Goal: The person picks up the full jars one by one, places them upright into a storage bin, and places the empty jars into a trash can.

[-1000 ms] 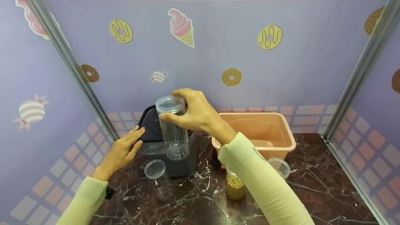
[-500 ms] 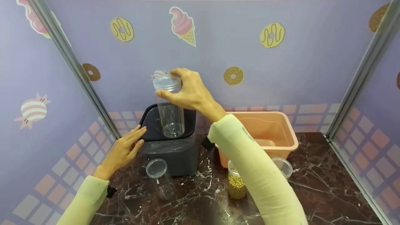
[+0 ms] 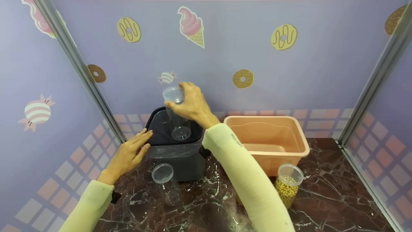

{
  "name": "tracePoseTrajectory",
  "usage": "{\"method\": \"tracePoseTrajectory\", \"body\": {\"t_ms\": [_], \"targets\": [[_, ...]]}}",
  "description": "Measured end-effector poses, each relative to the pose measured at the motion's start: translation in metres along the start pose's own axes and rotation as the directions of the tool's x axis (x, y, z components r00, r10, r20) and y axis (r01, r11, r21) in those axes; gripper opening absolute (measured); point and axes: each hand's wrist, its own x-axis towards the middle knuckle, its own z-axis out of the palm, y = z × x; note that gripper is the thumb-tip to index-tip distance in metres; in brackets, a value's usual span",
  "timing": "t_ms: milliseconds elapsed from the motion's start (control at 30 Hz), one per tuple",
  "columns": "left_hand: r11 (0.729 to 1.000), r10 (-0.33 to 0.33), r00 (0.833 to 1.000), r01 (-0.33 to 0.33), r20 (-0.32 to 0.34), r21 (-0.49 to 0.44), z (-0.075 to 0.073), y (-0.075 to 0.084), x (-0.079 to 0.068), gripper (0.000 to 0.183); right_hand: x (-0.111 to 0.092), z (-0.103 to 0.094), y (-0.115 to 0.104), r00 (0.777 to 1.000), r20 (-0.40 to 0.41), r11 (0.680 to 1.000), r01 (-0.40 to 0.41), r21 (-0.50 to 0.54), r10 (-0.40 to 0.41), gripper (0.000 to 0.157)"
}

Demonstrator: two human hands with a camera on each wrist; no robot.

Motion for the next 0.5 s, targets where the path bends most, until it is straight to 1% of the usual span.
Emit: {"method": "tracePoseTrajectory", "body": {"t_ms": [100, 233, 367, 500], "targets": [[1.0, -0.002, 1.0, 0.002, 0.004, -0.003, 0.0, 0.0, -0.001, 0.042, -0.005, 0.015, 0.012, 1.0, 0.023, 0.999, -0.02, -0.028, 0.021, 0.082], [1.0, -0.011, 1.0, 0.011, 0.014, 0.001, 0.0, 0.0, -0.001, 0.043, -0.012, 0.031, 0.024, 0.999, 0.035, 0.999, -0.012, -0.052, 0.014, 0.079], [1.0, -0.016, 1.0, 0.016, 0.021, 0.002, -0.001, 0.0, -0.001, 0.043, -0.018, 0.044, 0.032, 0.999, 0.043, 0.998, 0.004, -0.062, -0.002, 0.077], [1.0, -0.017, 1.0, 0.017, 0.023, -0.001, -0.001, 0.0, 0.0, 0.043, -0.023, 0.054, 0.037, 0.998, 0.055, 0.998, -0.001, -0.063, 0.004, 0.078]]}}
